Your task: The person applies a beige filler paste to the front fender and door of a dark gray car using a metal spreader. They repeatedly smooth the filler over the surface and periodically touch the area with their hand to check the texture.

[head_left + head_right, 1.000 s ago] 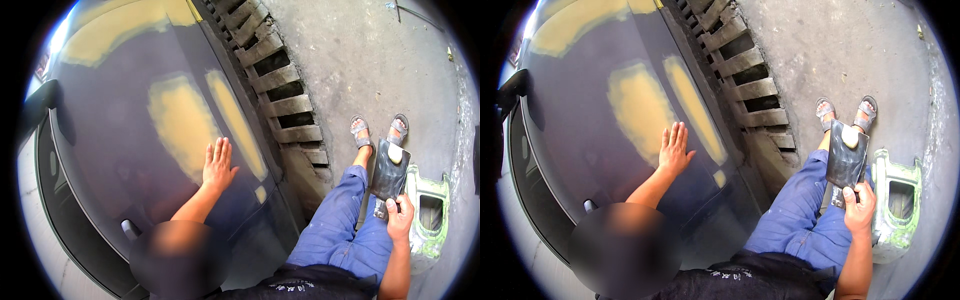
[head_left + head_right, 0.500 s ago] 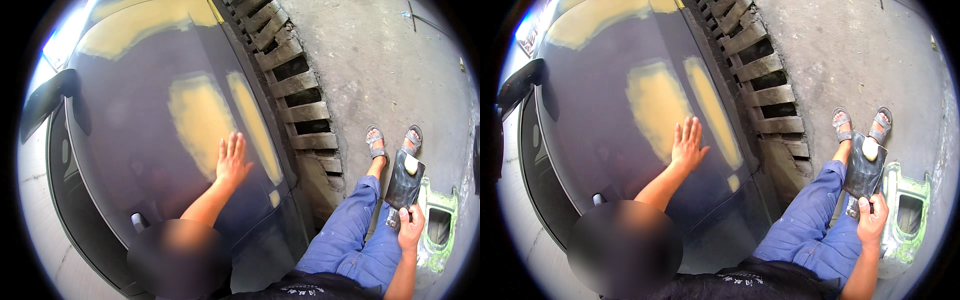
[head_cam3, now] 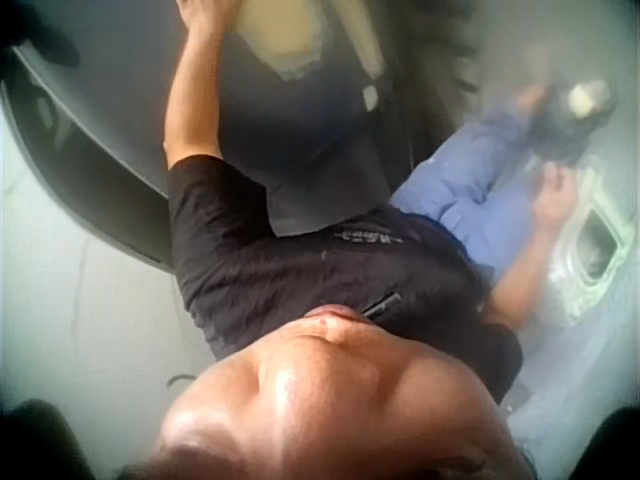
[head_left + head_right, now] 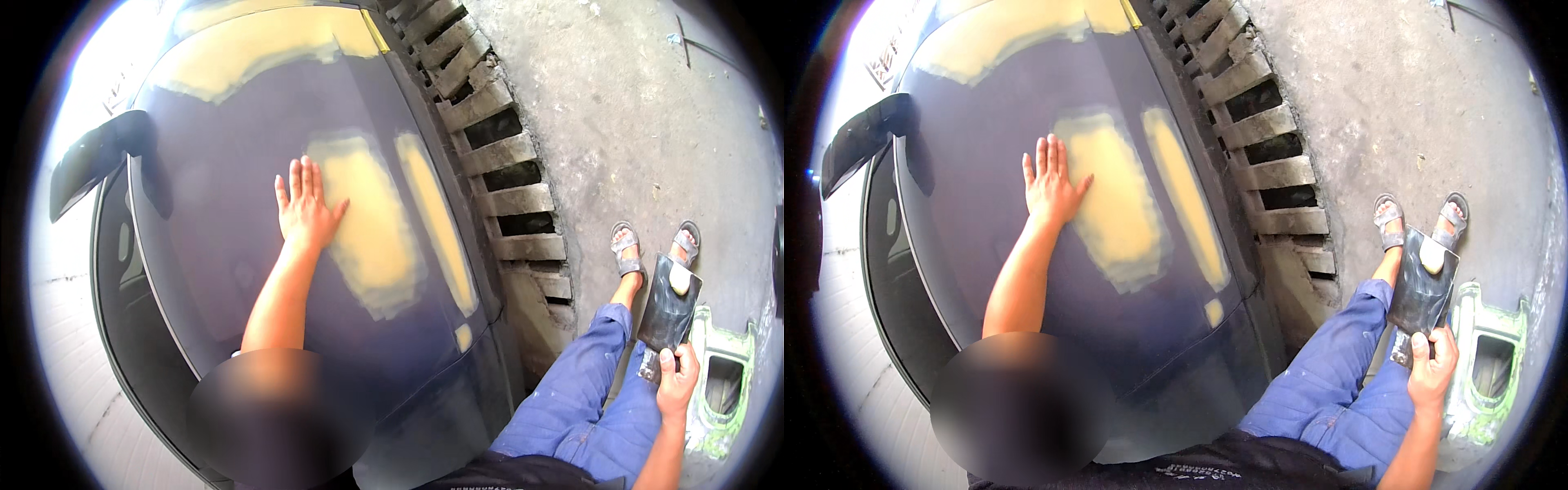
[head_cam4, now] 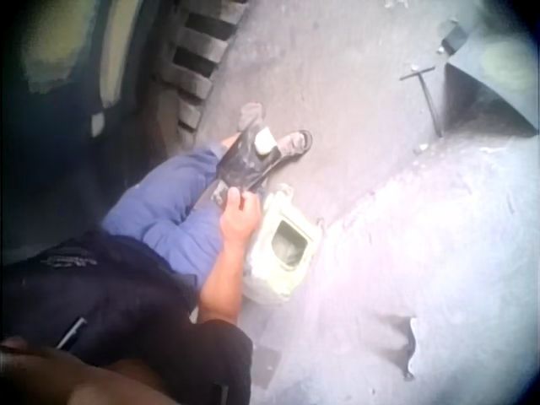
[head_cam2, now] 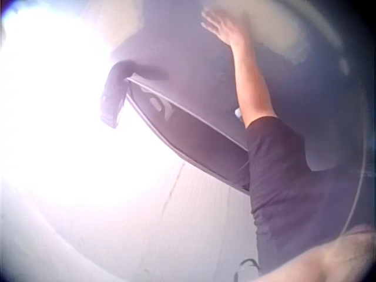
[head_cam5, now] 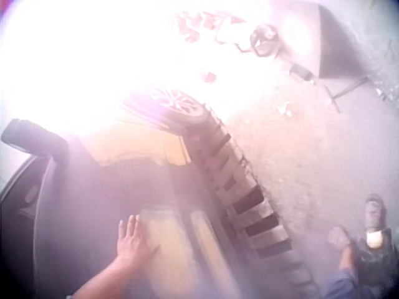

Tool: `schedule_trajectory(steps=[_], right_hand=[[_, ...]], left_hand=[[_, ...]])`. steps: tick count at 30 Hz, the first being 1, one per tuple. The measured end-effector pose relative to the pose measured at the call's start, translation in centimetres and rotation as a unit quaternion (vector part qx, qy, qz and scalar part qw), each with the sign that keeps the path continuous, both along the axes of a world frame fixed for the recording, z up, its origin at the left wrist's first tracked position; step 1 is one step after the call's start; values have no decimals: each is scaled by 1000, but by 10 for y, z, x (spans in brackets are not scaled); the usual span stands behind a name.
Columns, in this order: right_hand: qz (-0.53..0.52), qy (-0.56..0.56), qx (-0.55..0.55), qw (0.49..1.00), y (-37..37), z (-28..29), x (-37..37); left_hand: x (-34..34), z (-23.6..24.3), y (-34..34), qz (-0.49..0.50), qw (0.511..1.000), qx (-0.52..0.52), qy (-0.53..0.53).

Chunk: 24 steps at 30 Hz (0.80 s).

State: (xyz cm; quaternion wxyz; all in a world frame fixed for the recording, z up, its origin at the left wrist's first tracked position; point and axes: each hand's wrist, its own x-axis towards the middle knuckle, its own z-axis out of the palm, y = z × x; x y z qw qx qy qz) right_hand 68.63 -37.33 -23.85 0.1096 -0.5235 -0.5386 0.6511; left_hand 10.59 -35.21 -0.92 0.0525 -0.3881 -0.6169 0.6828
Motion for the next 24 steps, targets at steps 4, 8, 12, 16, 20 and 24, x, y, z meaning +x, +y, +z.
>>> schedule_trajectory(steps=[4, 8, 12, 16, 20, 24], right_hand=[[-6, -7, 1, 1000, -4, -2, 1], [11, -20, 9, 1000, -4, -1, 2], [13, -22, 0, 1000, -6, -3, 2], [9, -17, -6, 1000, -1, 3, -1], [-1, -22, 2, 1000, -2, 5, -2], [-6, -33, 1, 999, -7, 1, 1]], left_hand=[[-28, -27, 19, -13, 999, -8, 33], [-45, -43, 25, -19, 999, -32, -7], [-39, -51, 20, -12, 993, -85, -76], [-18, -63, -17, -15, 984, -103, -143], [9, -64, -63, 4, 975, -104, -194], [39, -59, -111, 34, 967, -120, -220]])
